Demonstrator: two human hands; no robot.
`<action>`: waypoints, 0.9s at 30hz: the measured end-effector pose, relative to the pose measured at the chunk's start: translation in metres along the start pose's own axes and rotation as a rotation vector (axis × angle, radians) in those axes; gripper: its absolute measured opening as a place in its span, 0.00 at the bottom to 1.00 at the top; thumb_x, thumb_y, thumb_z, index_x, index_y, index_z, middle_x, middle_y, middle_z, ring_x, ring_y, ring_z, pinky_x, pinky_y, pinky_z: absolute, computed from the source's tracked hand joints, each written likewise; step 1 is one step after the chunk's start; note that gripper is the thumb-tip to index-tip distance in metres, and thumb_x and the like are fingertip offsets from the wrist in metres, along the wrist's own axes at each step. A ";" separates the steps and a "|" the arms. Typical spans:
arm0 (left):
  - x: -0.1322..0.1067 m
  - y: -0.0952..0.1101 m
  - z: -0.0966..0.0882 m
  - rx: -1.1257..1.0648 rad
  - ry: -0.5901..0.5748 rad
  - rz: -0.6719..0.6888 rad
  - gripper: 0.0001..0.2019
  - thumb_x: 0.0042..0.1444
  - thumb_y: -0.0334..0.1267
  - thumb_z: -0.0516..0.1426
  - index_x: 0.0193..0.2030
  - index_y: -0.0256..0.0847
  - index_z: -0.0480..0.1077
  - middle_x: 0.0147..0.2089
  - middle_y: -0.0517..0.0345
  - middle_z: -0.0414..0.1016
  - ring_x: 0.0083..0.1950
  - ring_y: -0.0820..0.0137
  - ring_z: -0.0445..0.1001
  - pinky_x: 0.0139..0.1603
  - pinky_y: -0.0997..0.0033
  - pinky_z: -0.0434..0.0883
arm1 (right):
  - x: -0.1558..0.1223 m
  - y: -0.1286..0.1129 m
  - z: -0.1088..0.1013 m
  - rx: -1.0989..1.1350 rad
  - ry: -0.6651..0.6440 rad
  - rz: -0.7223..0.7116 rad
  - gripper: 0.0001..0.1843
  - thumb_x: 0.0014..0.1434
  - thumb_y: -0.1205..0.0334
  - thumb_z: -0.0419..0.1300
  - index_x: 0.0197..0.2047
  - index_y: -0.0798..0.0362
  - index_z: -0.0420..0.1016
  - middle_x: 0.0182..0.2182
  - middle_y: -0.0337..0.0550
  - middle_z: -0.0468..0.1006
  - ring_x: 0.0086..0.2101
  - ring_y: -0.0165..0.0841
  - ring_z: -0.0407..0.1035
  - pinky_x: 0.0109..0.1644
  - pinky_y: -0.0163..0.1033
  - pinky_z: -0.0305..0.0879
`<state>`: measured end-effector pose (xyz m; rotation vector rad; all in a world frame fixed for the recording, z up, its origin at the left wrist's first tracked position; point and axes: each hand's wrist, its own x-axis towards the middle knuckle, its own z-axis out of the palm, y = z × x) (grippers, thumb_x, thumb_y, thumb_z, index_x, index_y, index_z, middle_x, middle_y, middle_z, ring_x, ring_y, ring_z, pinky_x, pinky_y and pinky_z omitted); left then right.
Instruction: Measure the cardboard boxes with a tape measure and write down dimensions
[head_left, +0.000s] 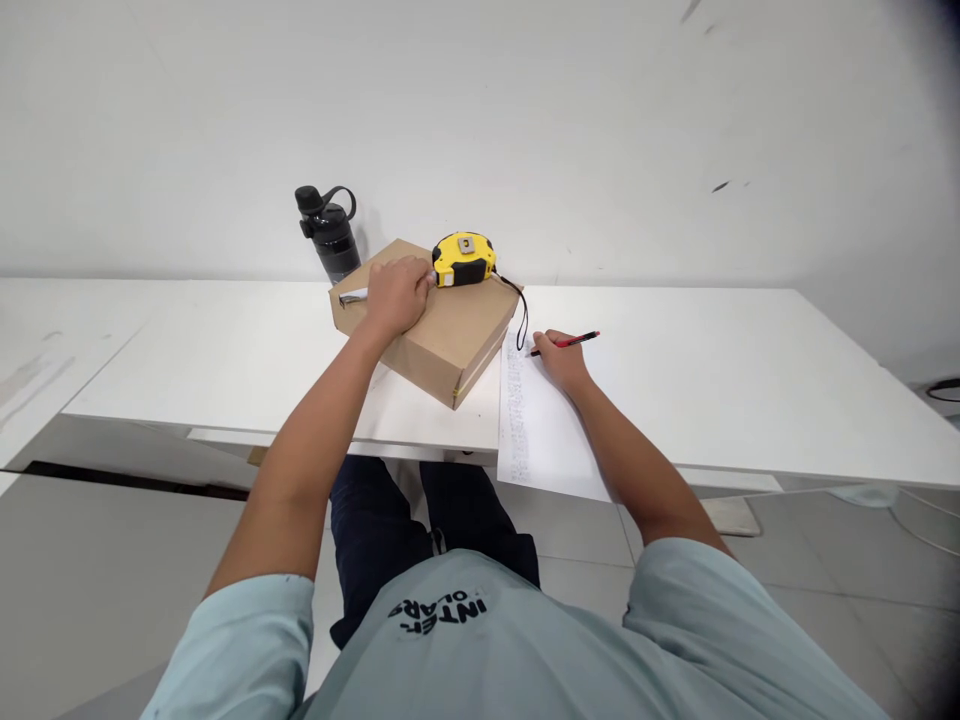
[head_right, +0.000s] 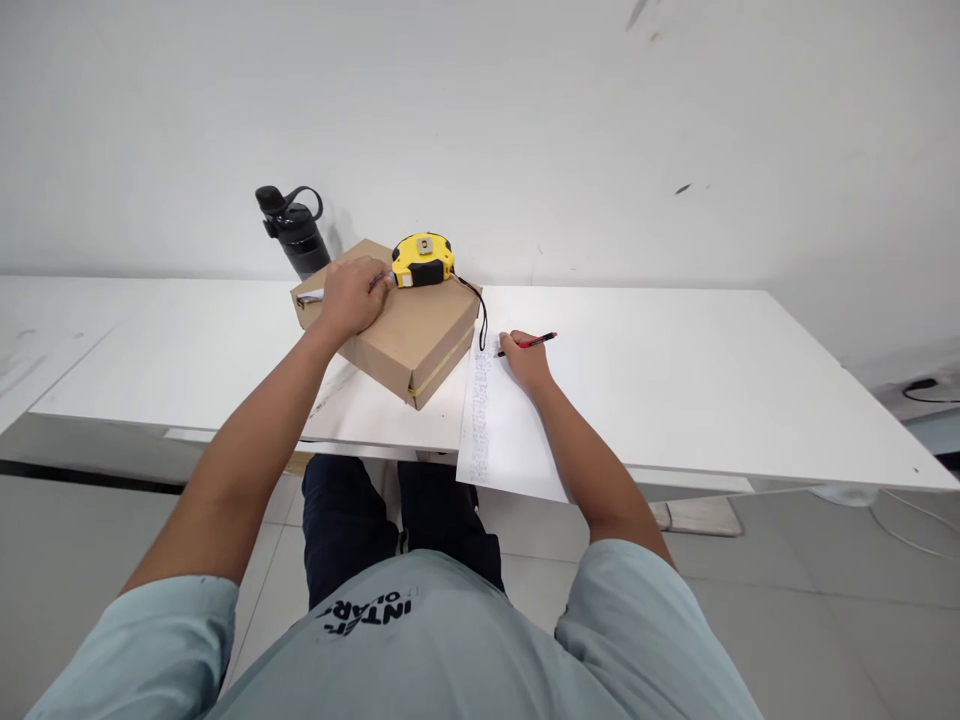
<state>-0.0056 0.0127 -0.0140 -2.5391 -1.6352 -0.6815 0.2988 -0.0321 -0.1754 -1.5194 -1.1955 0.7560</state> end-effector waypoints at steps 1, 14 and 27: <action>0.001 0.000 0.000 0.006 0.000 -0.004 0.10 0.70 0.39 0.51 0.46 0.47 0.74 0.51 0.46 0.80 0.58 0.49 0.73 0.58 0.47 0.64 | 0.000 0.000 0.000 0.003 -0.001 0.001 0.19 0.57 0.49 0.61 0.20 0.49 0.66 0.18 0.35 0.63 0.26 0.30 0.57 0.35 0.40 0.59; 0.001 0.001 -0.001 0.043 -0.031 0.002 0.10 0.70 0.39 0.50 0.47 0.46 0.72 0.52 0.44 0.80 0.58 0.48 0.73 0.59 0.46 0.65 | 0.000 0.000 0.001 0.014 0.038 -0.011 0.18 0.55 0.48 0.61 0.20 0.49 0.68 0.18 0.35 0.61 0.27 0.32 0.59 0.37 0.41 0.62; -0.001 0.006 -0.005 0.032 -0.056 0.001 0.11 0.71 0.39 0.50 0.49 0.45 0.73 0.54 0.43 0.80 0.59 0.46 0.73 0.59 0.45 0.65 | -0.001 -0.001 0.001 0.017 0.061 -0.010 0.18 0.55 0.49 0.61 0.20 0.49 0.69 0.20 0.38 0.68 0.28 0.32 0.60 0.38 0.41 0.64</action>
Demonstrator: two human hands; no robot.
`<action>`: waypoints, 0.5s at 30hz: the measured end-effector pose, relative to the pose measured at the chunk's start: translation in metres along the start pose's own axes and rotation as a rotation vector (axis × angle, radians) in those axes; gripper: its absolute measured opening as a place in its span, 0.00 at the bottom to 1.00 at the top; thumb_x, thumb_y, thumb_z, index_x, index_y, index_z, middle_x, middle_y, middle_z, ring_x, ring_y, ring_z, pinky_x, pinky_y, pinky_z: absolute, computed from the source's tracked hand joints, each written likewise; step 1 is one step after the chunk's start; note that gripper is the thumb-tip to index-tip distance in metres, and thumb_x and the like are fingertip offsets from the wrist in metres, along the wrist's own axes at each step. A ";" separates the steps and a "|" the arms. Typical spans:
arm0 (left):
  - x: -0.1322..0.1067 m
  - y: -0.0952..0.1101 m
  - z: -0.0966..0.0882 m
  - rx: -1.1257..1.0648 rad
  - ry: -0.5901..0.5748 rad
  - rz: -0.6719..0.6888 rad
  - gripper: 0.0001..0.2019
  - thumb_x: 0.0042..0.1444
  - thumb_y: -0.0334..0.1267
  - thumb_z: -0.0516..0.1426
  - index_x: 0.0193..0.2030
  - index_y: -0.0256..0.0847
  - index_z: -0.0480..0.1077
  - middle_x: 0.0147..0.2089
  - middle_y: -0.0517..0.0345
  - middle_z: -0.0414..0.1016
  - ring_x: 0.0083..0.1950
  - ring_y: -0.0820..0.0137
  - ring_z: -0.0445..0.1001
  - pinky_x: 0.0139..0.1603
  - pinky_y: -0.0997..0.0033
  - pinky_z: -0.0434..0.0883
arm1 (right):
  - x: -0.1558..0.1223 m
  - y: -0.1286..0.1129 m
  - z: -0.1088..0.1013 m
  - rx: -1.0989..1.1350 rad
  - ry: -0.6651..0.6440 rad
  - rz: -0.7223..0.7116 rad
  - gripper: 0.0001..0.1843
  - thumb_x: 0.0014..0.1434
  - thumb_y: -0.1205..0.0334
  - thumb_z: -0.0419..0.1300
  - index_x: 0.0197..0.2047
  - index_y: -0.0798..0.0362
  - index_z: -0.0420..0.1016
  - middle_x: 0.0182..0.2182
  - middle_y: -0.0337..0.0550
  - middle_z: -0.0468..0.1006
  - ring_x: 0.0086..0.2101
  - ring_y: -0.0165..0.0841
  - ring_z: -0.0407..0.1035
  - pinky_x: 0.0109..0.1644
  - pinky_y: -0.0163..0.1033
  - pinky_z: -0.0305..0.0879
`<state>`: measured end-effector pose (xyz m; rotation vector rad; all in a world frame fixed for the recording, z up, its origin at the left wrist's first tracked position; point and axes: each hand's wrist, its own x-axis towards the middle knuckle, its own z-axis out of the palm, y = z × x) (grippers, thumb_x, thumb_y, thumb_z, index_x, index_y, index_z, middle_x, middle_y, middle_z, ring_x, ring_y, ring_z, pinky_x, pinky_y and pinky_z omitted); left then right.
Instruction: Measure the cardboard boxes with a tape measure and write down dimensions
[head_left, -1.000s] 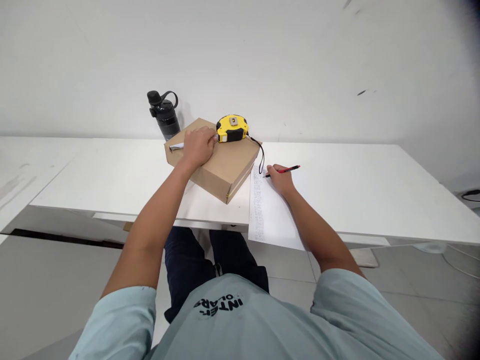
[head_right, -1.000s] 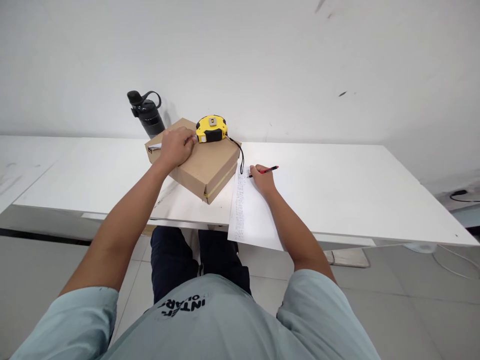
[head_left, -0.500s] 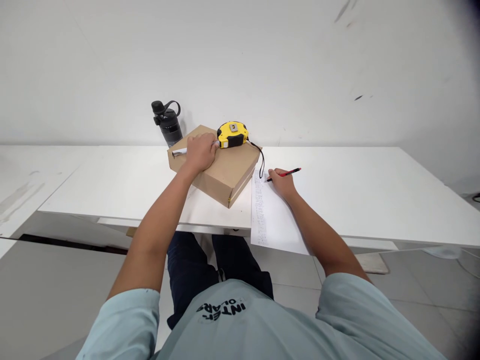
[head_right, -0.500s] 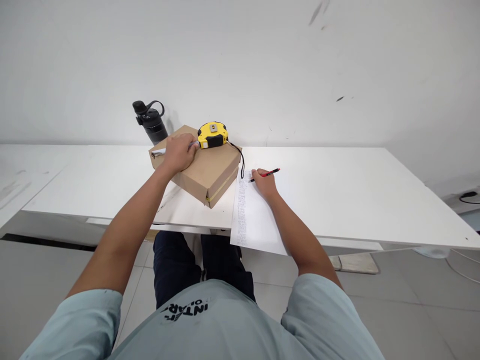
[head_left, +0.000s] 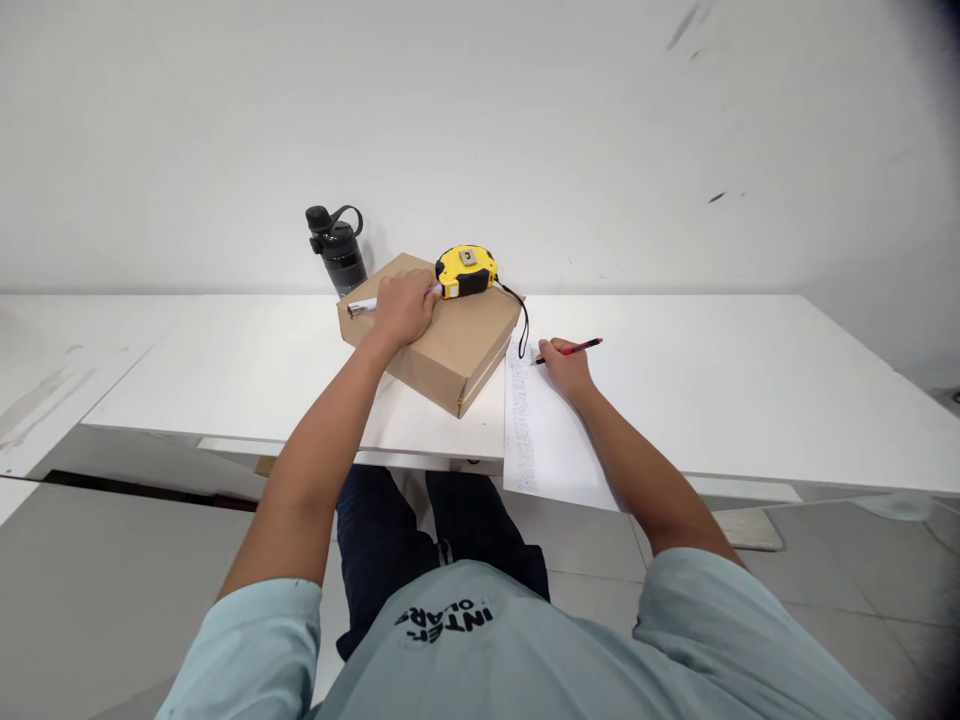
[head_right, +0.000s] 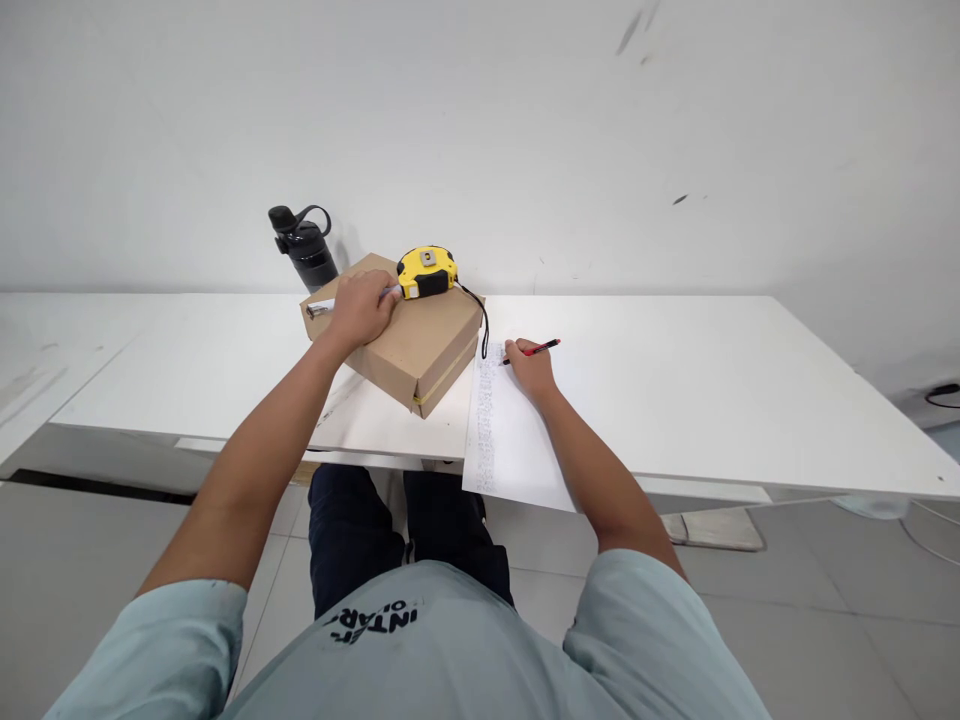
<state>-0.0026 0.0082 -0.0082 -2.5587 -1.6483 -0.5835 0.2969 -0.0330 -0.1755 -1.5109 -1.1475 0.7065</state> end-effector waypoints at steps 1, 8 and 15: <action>0.000 0.000 0.000 0.001 0.003 0.002 0.11 0.71 0.39 0.50 0.48 0.45 0.73 0.53 0.43 0.80 0.59 0.47 0.73 0.58 0.46 0.66 | 0.000 0.000 0.000 0.001 0.006 0.001 0.18 0.55 0.49 0.61 0.20 0.49 0.69 0.21 0.38 0.69 0.28 0.32 0.61 0.38 0.41 0.64; 0.001 -0.002 0.001 -0.021 0.009 0.011 0.10 0.71 0.40 0.51 0.48 0.46 0.74 0.53 0.46 0.81 0.59 0.50 0.74 0.57 0.50 0.68 | 0.003 0.001 0.000 -0.003 0.018 0.006 0.18 0.54 0.49 0.62 0.19 0.49 0.68 0.21 0.39 0.69 0.29 0.33 0.62 0.39 0.41 0.66; -0.001 -0.002 -0.002 -0.053 0.022 0.012 0.11 0.69 0.39 0.52 0.46 0.46 0.77 0.52 0.48 0.83 0.57 0.51 0.76 0.57 0.52 0.70 | 0.003 -0.001 -0.001 -0.007 -0.002 0.021 0.17 0.54 0.50 0.61 0.19 0.49 0.70 0.18 0.37 0.64 0.27 0.33 0.60 0.39 0.41 0.65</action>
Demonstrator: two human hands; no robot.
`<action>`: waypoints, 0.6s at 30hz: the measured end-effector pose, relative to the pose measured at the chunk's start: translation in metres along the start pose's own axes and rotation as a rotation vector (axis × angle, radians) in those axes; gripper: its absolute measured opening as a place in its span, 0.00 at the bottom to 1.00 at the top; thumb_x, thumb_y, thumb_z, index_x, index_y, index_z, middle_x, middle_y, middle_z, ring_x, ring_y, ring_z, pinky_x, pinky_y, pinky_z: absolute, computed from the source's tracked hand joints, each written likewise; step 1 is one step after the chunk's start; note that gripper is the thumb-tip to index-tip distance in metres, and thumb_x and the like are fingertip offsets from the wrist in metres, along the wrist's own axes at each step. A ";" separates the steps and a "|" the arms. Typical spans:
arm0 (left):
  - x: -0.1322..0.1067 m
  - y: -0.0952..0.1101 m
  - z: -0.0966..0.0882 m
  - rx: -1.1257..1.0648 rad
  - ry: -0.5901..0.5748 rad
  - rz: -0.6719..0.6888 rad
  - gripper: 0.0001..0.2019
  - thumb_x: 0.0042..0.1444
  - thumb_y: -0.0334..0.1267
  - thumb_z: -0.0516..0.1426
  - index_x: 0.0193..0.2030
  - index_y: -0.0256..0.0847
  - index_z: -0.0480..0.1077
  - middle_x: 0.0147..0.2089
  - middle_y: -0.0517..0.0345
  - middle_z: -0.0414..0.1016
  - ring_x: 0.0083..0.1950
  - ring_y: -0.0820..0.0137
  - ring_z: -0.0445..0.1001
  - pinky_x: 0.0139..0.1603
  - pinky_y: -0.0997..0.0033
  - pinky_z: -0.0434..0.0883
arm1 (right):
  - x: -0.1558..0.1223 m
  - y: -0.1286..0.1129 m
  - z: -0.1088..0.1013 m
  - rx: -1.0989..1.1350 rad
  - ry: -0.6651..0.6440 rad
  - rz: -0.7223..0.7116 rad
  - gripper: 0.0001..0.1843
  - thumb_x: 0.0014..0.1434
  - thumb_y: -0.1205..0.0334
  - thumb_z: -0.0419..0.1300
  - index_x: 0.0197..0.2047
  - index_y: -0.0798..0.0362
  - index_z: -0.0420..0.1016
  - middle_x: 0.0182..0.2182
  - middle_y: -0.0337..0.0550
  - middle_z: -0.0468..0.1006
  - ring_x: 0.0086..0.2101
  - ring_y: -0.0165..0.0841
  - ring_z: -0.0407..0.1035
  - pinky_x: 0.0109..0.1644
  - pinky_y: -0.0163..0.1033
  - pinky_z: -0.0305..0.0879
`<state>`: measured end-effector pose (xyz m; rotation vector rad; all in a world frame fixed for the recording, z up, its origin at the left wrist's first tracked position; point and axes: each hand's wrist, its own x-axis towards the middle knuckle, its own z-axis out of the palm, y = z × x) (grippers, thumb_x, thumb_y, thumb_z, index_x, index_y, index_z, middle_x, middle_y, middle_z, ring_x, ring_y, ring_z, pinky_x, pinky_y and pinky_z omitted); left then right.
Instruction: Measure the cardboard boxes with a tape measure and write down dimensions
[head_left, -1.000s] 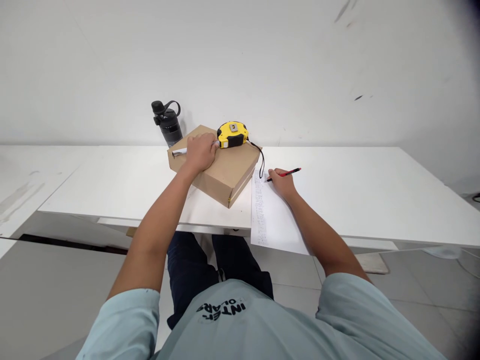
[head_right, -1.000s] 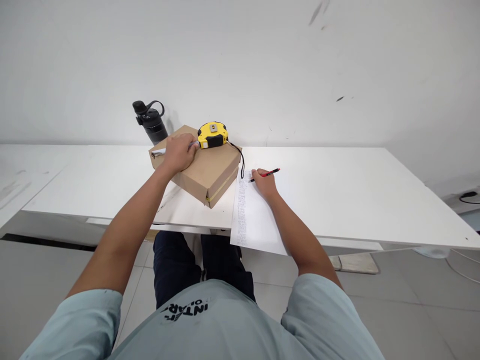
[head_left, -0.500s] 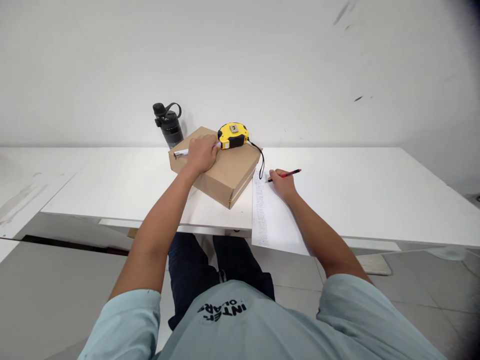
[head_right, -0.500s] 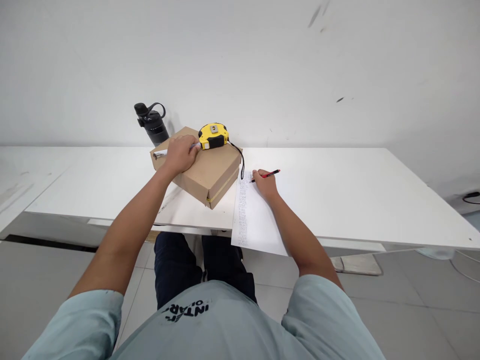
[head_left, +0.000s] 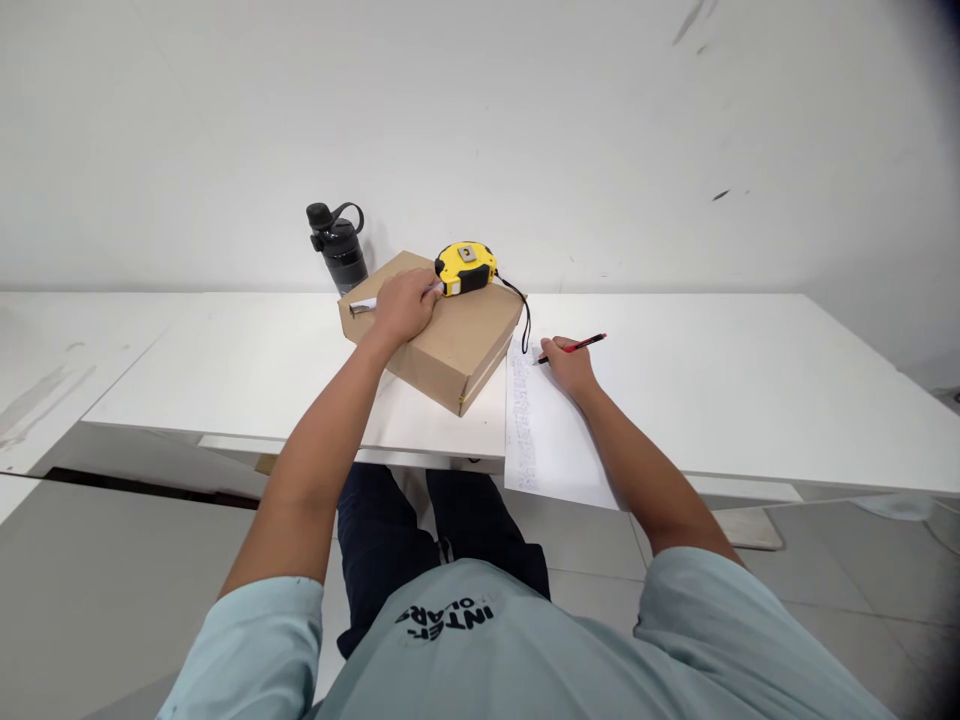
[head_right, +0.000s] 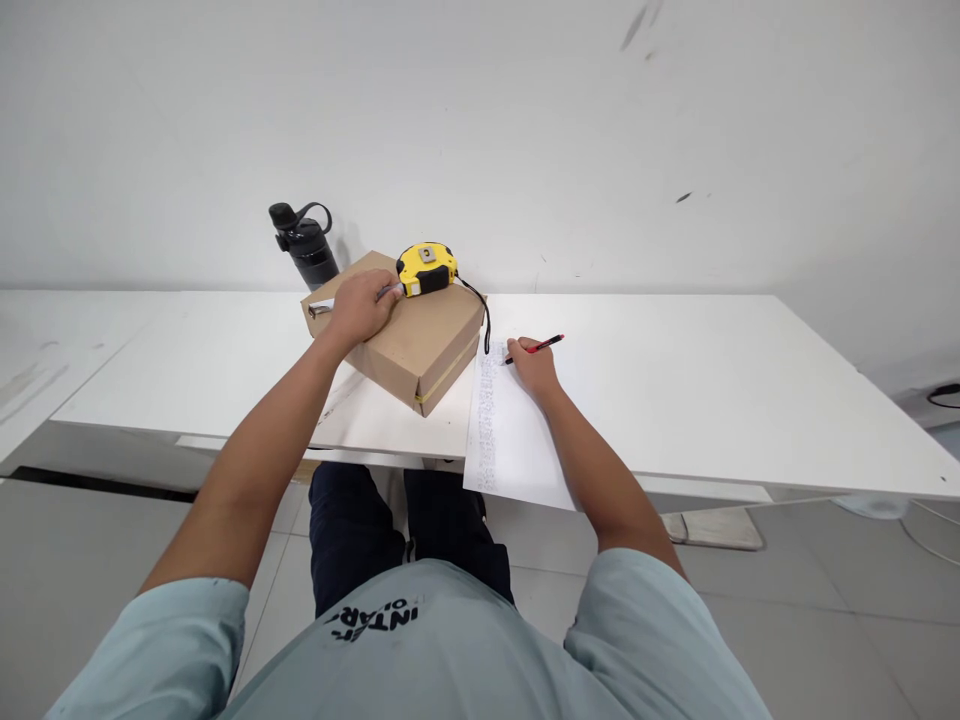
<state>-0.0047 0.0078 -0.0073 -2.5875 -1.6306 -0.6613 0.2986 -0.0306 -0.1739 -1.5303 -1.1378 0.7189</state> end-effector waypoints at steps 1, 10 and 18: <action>0.000 0.000 0.000 0.004 -0.001 0.007 0.11 0.69 0.39 0.52 0.46 0.45 0.77 0.52 0.48 0.83 0.57 0.51 0.76 0.57 0.52 0.70 | 0.000 -0.001 0.000 0.000 0.001 0.002 0.17 0.54 0.50 0.61 0.19 0.49 0.70 0.17 0.36 0.63 0.27 0.33 0.60 0.38 0.41 0.65; 0.000 -0.001 0.002 0.030 -0.003 0.032 0.14 0.70 0.38 0.50 0.46 0.46 0.78 0.53 0.48 0.83 0.57 0.51 0.77 0.55 0.53 0.69 | -0.003 -0.006 0.001 0.007 0.024 0.028 0.17 0.54 0.55 0.61 0.18 0.49 0.65 0.20 0.38 0.68 0.28 0.32 0.61 0.38 0.40 0.64; -0.001 0.001 -0.001 0.014 -0.019 0.003 0.13 0.71 0.38 0.50 0.48 0.45 0.77 0.56 0.47 0.82 0.61 0.50 0.75 0.59 0.51 0.66 | -0.007 -0.008 0.001 0.014 0.052 0.026 0.17 0.56 0.56 0.60 0.18 0.49 0.64 0.21 0.37 0.68 0.28 0.31 0.60 0.37 0.40 0.62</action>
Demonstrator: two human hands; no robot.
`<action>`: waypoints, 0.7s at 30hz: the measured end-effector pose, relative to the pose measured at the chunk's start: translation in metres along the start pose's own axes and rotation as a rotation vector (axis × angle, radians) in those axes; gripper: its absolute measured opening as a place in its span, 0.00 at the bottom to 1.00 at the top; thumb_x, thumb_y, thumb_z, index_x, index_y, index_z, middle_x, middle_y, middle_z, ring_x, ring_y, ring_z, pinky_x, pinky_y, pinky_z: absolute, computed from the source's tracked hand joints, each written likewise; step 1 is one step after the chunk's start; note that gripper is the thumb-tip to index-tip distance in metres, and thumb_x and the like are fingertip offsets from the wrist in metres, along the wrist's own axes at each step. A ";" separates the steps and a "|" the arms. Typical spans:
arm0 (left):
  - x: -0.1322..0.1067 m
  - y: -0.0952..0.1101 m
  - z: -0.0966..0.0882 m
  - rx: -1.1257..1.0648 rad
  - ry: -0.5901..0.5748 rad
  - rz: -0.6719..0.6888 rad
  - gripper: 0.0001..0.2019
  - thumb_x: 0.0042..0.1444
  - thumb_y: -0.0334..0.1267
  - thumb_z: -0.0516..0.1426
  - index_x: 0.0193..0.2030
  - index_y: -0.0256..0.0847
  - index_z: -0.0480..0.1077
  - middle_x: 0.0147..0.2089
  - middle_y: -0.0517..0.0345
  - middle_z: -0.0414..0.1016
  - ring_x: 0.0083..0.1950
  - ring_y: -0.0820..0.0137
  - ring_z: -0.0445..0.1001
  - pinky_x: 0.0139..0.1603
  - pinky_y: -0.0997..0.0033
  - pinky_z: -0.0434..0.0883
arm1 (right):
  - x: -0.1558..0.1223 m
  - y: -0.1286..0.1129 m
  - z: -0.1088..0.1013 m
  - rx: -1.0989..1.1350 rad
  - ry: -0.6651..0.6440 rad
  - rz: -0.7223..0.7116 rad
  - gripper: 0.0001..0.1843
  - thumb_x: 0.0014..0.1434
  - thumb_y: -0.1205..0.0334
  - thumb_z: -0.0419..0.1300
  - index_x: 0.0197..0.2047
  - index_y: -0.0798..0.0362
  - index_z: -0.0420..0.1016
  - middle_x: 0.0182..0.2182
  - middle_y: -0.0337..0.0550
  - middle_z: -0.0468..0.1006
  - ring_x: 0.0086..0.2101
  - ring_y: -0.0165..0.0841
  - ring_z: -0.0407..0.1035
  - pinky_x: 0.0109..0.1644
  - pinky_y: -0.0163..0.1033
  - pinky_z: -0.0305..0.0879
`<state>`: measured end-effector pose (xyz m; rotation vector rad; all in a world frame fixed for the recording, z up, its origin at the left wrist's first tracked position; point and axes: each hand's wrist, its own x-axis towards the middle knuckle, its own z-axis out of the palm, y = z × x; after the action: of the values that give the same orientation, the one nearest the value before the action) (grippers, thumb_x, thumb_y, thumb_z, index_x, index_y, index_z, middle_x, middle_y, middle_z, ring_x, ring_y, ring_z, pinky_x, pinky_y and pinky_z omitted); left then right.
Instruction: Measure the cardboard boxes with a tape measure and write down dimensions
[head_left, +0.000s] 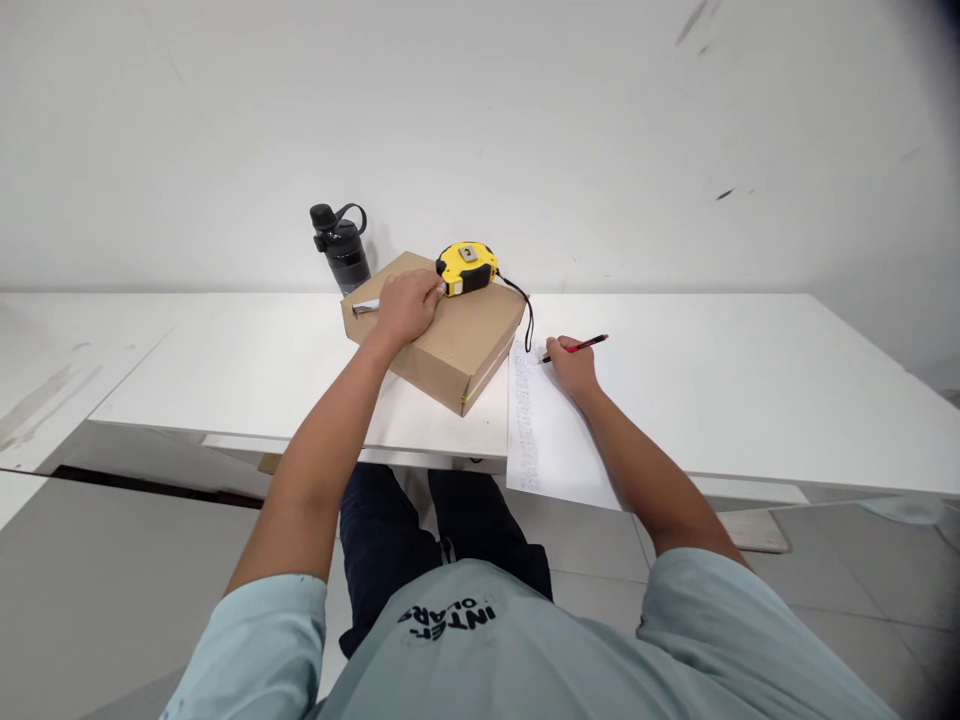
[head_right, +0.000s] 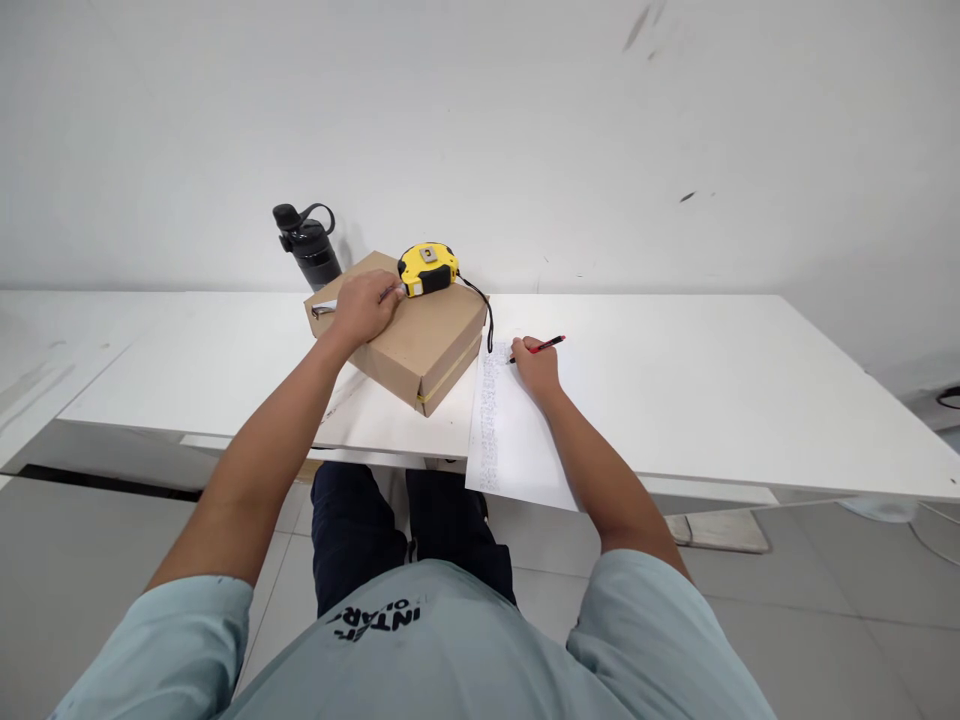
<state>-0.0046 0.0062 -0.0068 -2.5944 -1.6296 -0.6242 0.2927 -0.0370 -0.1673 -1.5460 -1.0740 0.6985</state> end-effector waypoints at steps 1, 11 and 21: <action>0.000 0.000 0.000 0.000 -0.002 -0.003 0.13 0.71 0.38 0.50 0.47 0.45 0.77 0.56 0.47 0.82 0.60 0.50 0.75 0.59 0.52 0.66 | 0.000 0.000 0.000 0.000 -0.001 0.001 0.16 0.55 0.57 0.60 0.18 0.49 0.64 0.20 0.37 0.68 0.28 0.31 0.60 0.37 0.40 0.61; -0.001 0.003 -0.003 -0.015 -0.015 -0.023 0.11 0.71 0.38 0.51 0.48 0.44 0.76 0.57 0.47 0.82 0.61 0.51 0.74 0.60 0.51 0.65 | -0.001 0.000 0.001 0.001 0.006 -0.003 0.16 0.55 0.57 0.60 0.19 0.49 0.64 0.20 0.36 0.66 0.28 0.31 0.60 0.39 0.40 0.63; -0.001 0.004 -0.002 0.009 -0.017 -0.023 0.11 0.71 0.36 0.51 0.49 0.44 0.75 0.56 0.47 0.82 0.60 0.51 0.74 0.58 0.53 0.65 | 0.001 0.002 0.000 -0.011 0.015 0.016 0.14 0.52 0.58 0.59 0.18 0.49 0.63 0.20 0.37 0.70 0.28 0.31 0.62 0.35 0.39 0.61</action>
<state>-0.0023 0.0029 -0.0045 -2.5852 -1.6653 -0.5966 0.2940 -0.0357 -0.1692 -1.5683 -1.0577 0.6919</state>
